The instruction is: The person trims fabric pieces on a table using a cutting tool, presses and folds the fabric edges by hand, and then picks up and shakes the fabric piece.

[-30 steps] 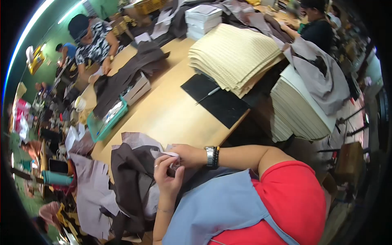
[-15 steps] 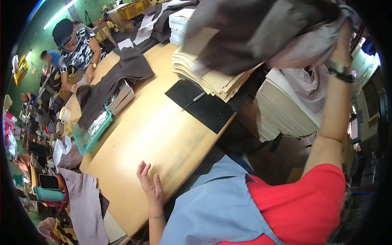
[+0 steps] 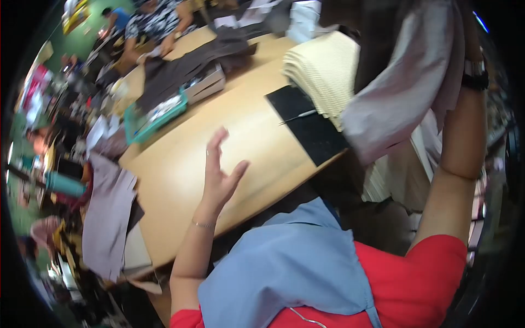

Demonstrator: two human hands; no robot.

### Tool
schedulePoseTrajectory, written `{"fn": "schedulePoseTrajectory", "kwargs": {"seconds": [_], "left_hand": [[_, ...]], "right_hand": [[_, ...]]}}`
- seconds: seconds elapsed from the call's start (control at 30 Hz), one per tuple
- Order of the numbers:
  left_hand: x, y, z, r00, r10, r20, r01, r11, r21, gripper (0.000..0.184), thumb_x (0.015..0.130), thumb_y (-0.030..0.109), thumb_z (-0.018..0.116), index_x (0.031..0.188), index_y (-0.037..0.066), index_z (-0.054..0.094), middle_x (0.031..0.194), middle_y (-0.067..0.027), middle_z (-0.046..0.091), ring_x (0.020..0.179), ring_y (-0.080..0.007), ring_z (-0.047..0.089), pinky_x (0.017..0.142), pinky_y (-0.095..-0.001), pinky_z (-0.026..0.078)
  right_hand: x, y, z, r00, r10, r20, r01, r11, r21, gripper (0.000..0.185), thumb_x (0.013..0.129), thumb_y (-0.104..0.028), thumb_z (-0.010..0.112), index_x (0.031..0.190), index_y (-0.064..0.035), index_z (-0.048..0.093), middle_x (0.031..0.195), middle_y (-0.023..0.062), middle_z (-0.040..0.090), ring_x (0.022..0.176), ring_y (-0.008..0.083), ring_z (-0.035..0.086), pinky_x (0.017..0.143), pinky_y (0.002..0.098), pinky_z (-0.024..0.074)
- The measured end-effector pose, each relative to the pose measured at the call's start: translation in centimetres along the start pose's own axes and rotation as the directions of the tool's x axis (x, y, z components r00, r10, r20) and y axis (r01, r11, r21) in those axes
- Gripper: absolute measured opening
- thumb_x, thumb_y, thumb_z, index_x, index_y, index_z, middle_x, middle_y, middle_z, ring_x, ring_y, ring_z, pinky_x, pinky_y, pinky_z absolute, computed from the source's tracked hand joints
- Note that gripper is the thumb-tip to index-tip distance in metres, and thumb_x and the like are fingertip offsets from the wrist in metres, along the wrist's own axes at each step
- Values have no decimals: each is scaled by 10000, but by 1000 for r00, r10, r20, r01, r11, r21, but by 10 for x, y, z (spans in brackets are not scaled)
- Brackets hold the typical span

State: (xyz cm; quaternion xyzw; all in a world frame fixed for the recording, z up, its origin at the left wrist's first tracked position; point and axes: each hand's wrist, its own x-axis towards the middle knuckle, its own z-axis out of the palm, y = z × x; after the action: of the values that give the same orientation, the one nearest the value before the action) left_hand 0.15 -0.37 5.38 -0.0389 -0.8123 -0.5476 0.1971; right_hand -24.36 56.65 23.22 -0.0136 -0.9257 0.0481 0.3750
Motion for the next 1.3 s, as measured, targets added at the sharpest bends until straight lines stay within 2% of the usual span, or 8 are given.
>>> {"fn": "schedulePoseTrajectory", "kwargs": {"seconds": [0.13,0.4,0.53,0.67,0.77,0.93,1.07,1.3], "left_hand": [[38,48,-49,741,650,-170,-562,738,373,1477,554,519,923,1560,55,-54,1636,-192,-88,1510,-354,-81,1213,-494,13],[41,75,-89,725,-250,-642,-74,898,-433,440,875,159,745,1253,2,585,1193,-104,634,1037,-218,627,922,-361,506],[9,-1,-141,588,-456,-668,-155,747,-646,427,937,224,670,1282,-4,565,1212,-119,628,1060,-253,634,915,-389,523],[-26,-54,-158,355,-439,-825,-178,835,-521,509,923,310,687,1261,-49,564,1214,-145,624,1048,-249,628,915,-396,524],[-61,-68,-169,217,-500,-838,-33,854,-519,603,908,385,694,1275,-74,559,1231,-149,620,1040,-255,625,945,-378,502],[-116,-21,-210,-3,-206,-979,132,970,-204,591,926,306,675,1317,-104,506,1321,-183,580,1106,-280,617,981,-381,504],[-167,-10,-259,196,372,-907,464,780,420,679,861,275,778,1323,-107,460,1237,-213,593,1094,-316,612,963,-406,484],[-170,8,-205,636,373,-676,649,215,730,1186,707,374,879,1523,8,100,1552,-298,174,1448,-436,203,1186,-533,169]], "right_hand": [[-44,-172,0,933,-359,-32,294,705,645,729,950,-529,497,1443,-10,361,1424,211,438,1308,256,447,1089,361,367],[-69,-570,-12,543,-807,-233,-244,-416,876,865,940,-627,493,1509,-8,291,1499,236,381,1378,264,403,1123,360,340],[-116,-517,59,201,-957,211,-674,21,738,1229,724,-951,355,1570,-76,189,1584,240,241,1474,335,240,1153,607,189],[-214,-435,107,-324,-837,441,-521,546,656,644,939,-491,590,1434,-102,453,1361,145,528,1182,227,536,994,444,462],[-275,-406,99,13,-955,297,-650,218,728,557,865,-262,750,1320,-14,545,1197,84,631,1042,131,580,891,318,511],[-226,-406,78,-88,-929,359,-796,282,536,527,861,-216,782,1287,-19,541,880,30,687,732,77,620,680,245,515],[-179,-411,75,-241,-883,403,-666,453,593,497,878,-161,760,1303,-27,538,797,-18,639,685,39,562,593,180,433],[-208,-380,124,233,-793,563,-268,504,821,412,867,-119,721,1248,-15,602,958,45,625,674,54,556,609,225,504]]}}
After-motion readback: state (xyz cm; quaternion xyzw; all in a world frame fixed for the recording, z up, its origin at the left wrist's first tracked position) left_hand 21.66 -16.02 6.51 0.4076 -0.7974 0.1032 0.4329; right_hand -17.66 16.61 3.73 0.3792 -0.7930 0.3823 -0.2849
